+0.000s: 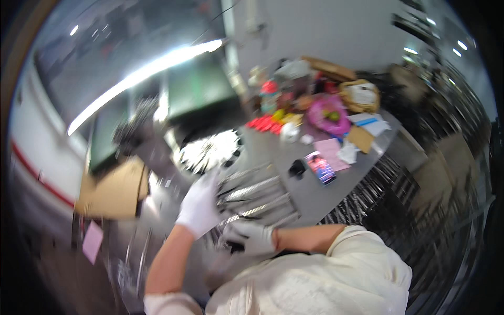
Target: The person repeatedly picks up black plastic components and inserts them into slots on a metal rack, then places clear plastic pieces onto the rack. The person continues this cycle, filling the rack with components.
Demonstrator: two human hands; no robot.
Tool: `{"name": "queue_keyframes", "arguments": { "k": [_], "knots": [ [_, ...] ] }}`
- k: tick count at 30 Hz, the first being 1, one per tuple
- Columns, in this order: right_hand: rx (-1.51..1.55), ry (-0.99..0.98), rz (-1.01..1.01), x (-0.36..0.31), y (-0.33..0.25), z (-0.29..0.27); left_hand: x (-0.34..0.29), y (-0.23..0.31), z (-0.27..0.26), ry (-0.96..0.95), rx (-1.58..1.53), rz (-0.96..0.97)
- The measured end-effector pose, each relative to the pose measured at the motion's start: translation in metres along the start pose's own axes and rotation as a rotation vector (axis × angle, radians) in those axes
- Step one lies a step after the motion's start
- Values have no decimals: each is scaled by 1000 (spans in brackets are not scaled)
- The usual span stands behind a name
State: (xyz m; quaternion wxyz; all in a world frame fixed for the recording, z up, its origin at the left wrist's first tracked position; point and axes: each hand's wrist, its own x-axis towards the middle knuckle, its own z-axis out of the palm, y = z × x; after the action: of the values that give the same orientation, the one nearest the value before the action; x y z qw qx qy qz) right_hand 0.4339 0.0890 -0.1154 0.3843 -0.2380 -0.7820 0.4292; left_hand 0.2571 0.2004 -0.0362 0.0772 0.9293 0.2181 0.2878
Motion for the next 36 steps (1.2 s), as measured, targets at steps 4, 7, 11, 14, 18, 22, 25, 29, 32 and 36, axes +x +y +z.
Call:
{"name": "queue_keyframes", "arguments": {
  "k": [4,7,11,14,18,22,25,29,32,36],
  "knots": [
    [626,176,611,-20,4,2,-8,-102,-58,354,255,-521],
    [1364,281,670,-23,8,5,60,-101,-64,347,207,-592],
    [1327,131,694,3,13,29,205,25,-5,474,-260,-202],
    [1197,151,543,6,19,22,219,95,13,425,-844,-15],
    [888,432,604,-31,26,-24,110,63,8,-279,-358,-80],
    [191,536,307,-49,16,-53,-2,27,52,-730,-927,-884],
    [-440,380,-32,-42,-1,-46,-63,37,86,-976,-2150,-1054],
    [-438,-144,-226,-15,-5,-21,-111,50,104,-546,-1543,-1208],
    [-178,34,-79,-1,8,-12,-123,53,104,-633,-1604,-1299],
    [40,-202,429,8,29,-15,-124,61,103,-402,-1934,-1209]
  ]
}}
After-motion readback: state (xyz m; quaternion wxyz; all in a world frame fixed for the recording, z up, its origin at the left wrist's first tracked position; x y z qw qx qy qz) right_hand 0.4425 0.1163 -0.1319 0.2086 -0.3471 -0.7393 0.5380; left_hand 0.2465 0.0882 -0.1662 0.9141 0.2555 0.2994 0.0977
